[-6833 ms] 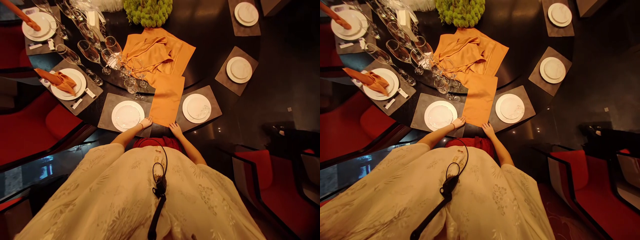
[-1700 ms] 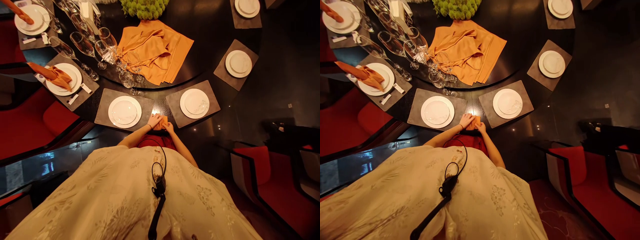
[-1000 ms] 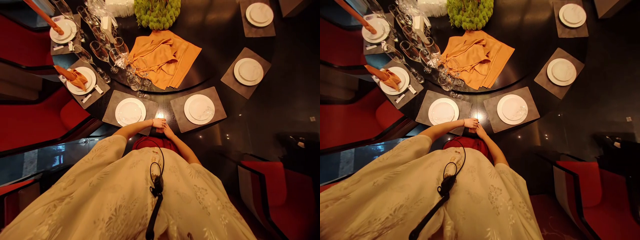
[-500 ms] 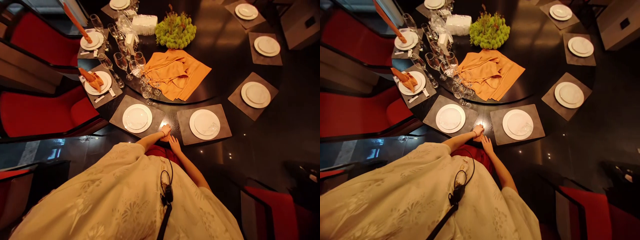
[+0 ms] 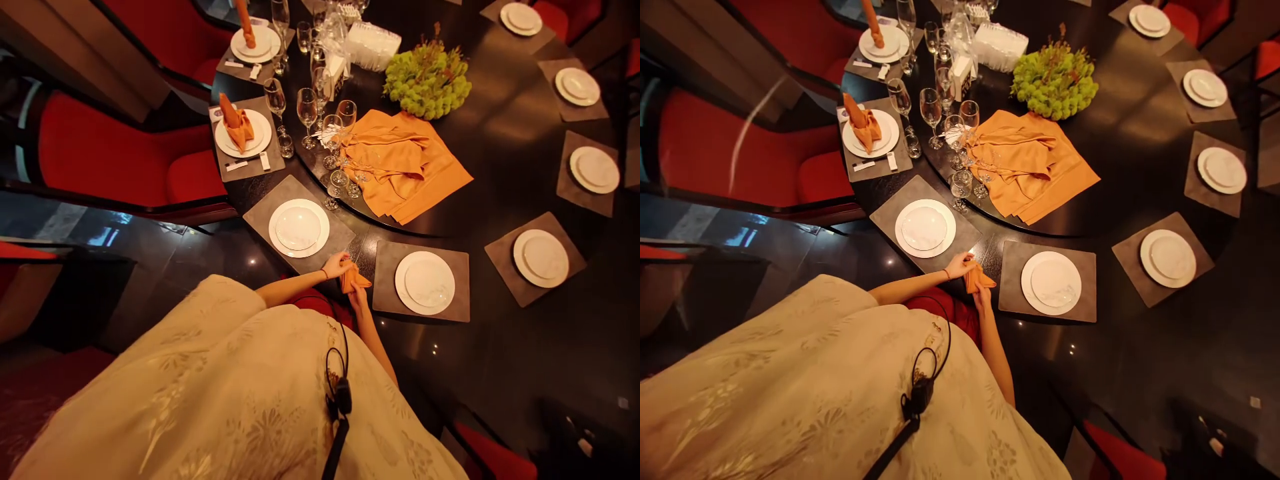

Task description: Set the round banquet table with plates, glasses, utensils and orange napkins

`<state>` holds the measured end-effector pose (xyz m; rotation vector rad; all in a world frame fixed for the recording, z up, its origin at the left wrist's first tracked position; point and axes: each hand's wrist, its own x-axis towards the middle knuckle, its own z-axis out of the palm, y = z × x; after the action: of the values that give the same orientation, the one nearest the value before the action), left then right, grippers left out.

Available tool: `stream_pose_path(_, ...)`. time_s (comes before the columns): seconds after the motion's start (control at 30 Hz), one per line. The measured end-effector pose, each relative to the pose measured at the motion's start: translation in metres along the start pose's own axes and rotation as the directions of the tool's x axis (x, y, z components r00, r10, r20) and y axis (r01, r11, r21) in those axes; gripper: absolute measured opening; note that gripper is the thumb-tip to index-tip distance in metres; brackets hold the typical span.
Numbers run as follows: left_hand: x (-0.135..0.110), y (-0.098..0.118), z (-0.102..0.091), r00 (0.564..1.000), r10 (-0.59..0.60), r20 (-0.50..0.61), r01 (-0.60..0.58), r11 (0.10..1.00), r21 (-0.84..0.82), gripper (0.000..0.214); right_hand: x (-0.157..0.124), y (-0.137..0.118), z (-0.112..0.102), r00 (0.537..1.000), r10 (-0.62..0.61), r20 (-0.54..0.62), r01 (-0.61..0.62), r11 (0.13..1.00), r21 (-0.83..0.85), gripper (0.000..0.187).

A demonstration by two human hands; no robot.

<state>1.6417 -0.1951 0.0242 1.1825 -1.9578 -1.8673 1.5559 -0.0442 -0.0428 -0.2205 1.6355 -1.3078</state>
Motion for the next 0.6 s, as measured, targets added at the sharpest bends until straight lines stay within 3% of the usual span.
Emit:
stream_pose_path(0.1, -0.012, 0.015, -0.04, 0.963, 0.148, -0.226, -0.191, 0.964, -0.184, 0.035, 0.022, -0.042, 0.023, 0.972, -0.036, 0.233, 0.015, 0.996, 0.089, 0.05)
stream_pose_path(0.3, -0.028, 0.025, -0.105, 0.9, 0.277, -0.337, -0.368, 0.897, -0.247, 0.051, 0.091, -0.096, 0.118, 0.936, 0.011, 0.353, -0.038, 0.997, 0.071, 0.03)
stream_pose_path(0.4, -0.024, 0.013, -0.135, 0.846, 0.302, -0.44, -0.393, 0.91, -0.13, 0.049, 0.119, -0.105, 0.157, 0.889, 0.059, 0.454, -0.145, 0.977, 0.158, 0.023)
stream_pose_path(0.5, -0.013, -0.008, -0.161, 0.801, 0.331, -0.499, -0.379, 0.926, 0.006, 0.038, 0.137, -0.108, 0.183, 0.819, 0.13, 0.559, -0.275, 0.944, 0.183, 0.027)
stream_pose_path(0.6, 0.002, -0.036, -0.176, 0.833, 0.255, -0.491, -0.334, 0.939, -0.079, 0.039, 0.148, -0.107, 0.198, 0.753, 0.229, 0.616, -0.347, 0.935, 0.078, 0.032)
